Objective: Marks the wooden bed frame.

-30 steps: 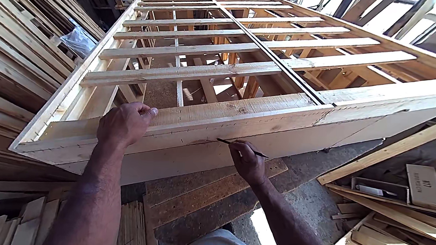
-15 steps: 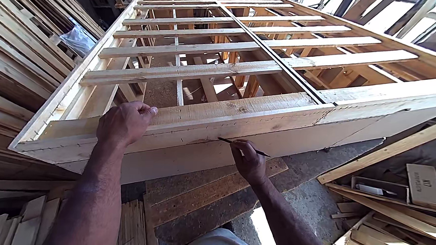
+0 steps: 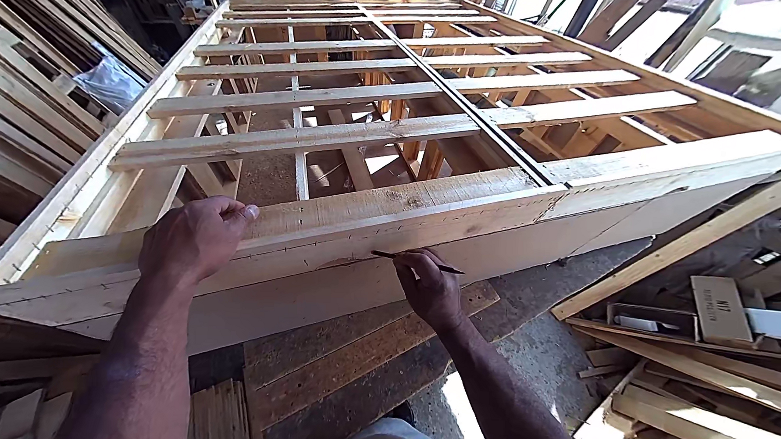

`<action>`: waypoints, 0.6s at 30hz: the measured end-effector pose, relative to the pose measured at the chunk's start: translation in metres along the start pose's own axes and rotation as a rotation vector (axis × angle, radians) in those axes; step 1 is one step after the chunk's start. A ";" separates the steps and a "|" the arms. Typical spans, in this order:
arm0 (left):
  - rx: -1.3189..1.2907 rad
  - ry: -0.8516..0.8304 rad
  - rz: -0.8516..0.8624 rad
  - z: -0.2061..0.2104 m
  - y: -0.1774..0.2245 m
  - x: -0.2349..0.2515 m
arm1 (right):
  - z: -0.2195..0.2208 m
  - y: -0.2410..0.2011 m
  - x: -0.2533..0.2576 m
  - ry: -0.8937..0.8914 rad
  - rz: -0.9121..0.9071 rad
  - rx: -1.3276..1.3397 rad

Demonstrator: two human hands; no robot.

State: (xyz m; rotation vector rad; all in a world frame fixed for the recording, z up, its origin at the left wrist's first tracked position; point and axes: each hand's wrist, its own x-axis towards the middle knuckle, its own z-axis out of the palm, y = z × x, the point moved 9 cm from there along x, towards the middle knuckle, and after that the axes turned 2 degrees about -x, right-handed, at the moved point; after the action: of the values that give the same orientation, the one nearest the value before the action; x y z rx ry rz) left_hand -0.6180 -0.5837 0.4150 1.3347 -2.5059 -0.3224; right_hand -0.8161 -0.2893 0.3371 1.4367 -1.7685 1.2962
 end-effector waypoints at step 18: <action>-0.150 -0.035 0.038 0.010 -0.006 0.007 | 0.007 -0.003 0.006 -0.086 0.026 -0.048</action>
State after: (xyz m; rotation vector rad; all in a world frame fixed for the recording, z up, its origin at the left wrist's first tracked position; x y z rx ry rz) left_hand -0.6206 -0.5920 0.4049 1.2323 -2.4773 -0.5187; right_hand -0.8136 -0.2984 0.3403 1.4674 -1.8674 1.2126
